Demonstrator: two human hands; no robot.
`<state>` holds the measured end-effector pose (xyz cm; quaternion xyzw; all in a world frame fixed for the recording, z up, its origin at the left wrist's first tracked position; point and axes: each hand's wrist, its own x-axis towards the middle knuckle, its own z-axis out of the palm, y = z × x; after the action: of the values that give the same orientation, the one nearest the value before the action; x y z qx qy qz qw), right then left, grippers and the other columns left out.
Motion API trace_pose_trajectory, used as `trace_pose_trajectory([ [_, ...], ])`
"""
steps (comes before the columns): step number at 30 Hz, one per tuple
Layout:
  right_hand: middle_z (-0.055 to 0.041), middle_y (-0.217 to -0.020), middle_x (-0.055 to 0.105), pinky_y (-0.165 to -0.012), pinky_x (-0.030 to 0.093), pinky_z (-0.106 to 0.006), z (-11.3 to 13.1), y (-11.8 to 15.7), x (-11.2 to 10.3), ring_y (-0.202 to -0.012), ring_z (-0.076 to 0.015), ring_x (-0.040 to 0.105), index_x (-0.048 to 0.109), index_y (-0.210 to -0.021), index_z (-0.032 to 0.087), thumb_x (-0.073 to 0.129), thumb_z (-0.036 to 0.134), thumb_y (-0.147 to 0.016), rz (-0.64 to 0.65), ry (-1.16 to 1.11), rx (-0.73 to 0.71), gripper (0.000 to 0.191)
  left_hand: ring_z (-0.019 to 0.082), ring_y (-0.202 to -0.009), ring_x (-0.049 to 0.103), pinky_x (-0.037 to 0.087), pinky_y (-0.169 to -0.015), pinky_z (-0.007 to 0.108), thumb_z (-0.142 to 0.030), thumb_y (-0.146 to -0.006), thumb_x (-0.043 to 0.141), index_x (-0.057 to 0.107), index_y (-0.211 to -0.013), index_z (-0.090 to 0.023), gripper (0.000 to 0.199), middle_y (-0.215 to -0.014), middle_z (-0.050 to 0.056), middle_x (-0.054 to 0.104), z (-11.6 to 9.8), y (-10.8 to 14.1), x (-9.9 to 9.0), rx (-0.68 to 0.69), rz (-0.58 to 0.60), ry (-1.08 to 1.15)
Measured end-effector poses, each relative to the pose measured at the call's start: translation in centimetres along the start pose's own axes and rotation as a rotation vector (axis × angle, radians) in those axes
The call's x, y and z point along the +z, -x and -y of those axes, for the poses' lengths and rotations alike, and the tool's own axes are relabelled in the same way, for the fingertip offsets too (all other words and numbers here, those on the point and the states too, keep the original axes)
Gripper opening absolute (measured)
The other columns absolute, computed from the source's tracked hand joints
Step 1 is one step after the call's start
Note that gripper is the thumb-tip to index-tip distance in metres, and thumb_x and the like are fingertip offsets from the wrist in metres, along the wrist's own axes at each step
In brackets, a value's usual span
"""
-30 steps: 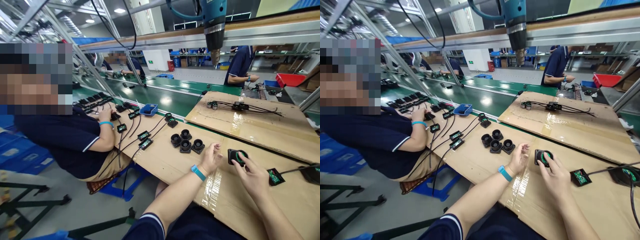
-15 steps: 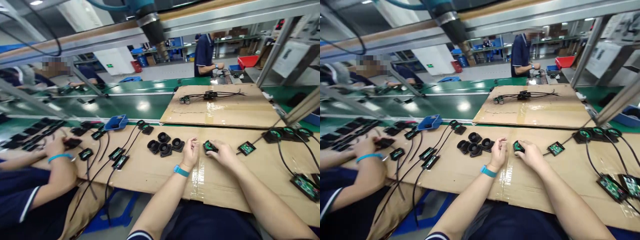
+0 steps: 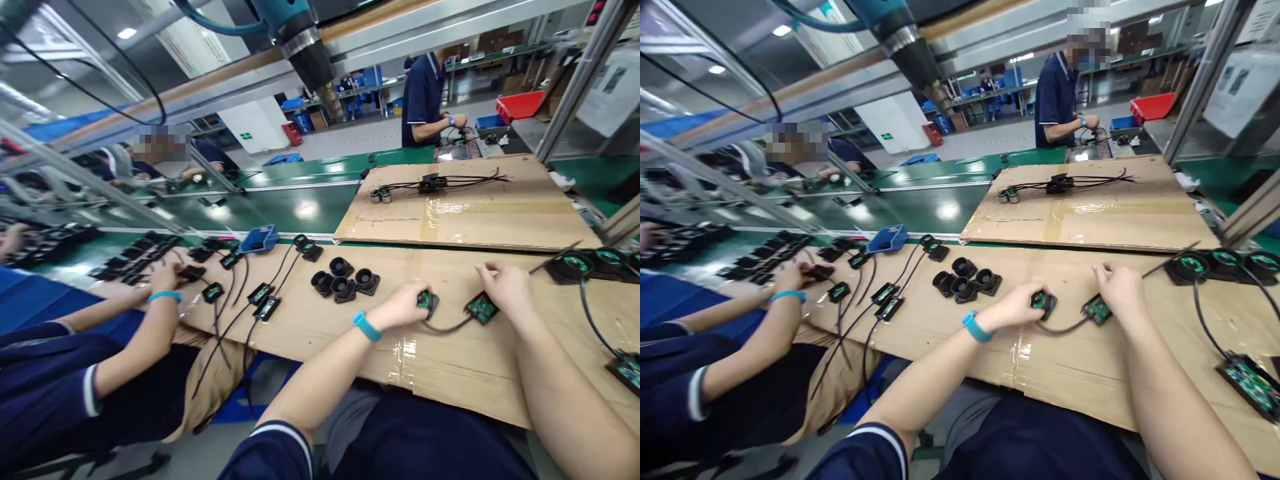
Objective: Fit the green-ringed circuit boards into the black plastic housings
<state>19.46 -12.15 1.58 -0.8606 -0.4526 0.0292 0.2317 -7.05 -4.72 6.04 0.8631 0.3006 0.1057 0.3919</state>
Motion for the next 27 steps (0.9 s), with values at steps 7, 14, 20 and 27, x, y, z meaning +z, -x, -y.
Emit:
trace_pose_trajectory([
  [7, -0.0122, -0.091, 0.077, -0.078, 0.051, -0.039, -0.7, -0.2, 2.4, -0.085, -0.03, 0.07, 0.076, -0.099, 0.018, 0.056, 0.05, -0.09, 0.022, -0.03, 0.028, 0.039, 0.024, -0.114, 0.066, 0.052, -0.102, 0.036, -0.014, -0.075, 0.066, 0.069, -0.115, -0.031, 0.043, -0.121, 0.004, 0.07, 0.9, 16.5, -11.7, -0.129, 0.17, -0.096],
  [14, -0.0118, -0.102, 0.074, -0.072, 0.047, -0.035, 1.6, -0.7, 4.6, -0.092, -0.0269, 0.067, 0.075, -0.097, 0.02, 0.05, 0.043, -0.093, 0.079, -0.011, 0.046, 0.034, 0.03, -0.102, 0.069, 0.055, -0.093, 0.043, -0.025, -0.067, 0.061, 0.072, -0.11, -0.028, 0.044, -0.109, 0.006, 0.073, 7.7, 19.6, -24.3, -0.385, -0.12, -0.586],
  [20, -0.0075, -0.1, 0.074, -0.068, 0.044, -0.035, 1.3, -1.0, 4.8, -0.092, -0.0267, 0.067, 0.072, -0.098, 0.022, 0.048, 0.042, -0.094, 0.086, 0.017, 0.037, 0.031, 0.031, -0.107, 0.065, 0.052, -0.096, 0.046, -0.022, -0.064, 0.057, 0.072, -0.104, -0.023, 0.044, -0.115, 0.01, 0.071, 15.5, 11.4, -25.2, -0.299, -0.169, -0.654],
  [27, -0.0097, -0.1, 0.074, -0.077, 0.05, -0.037, 0.8, -0.6, 6.5, -0.09, -0.026, 0.067, 0.072, -0.1, 0.019, 0.047, 0.039, -0.094, -0.046, -0.065, -0.085, 0.032, 0.033, -0.114, 0.065, 0.049, -0.106, 0.047, -0.013, -0.061, 0.06, 0.073, -0.104, -0.018, 0.045, -0.119, 0.014, 0.071, 21.0, 4.9, -22.8, -0.263, -0.126, -0.576],
])
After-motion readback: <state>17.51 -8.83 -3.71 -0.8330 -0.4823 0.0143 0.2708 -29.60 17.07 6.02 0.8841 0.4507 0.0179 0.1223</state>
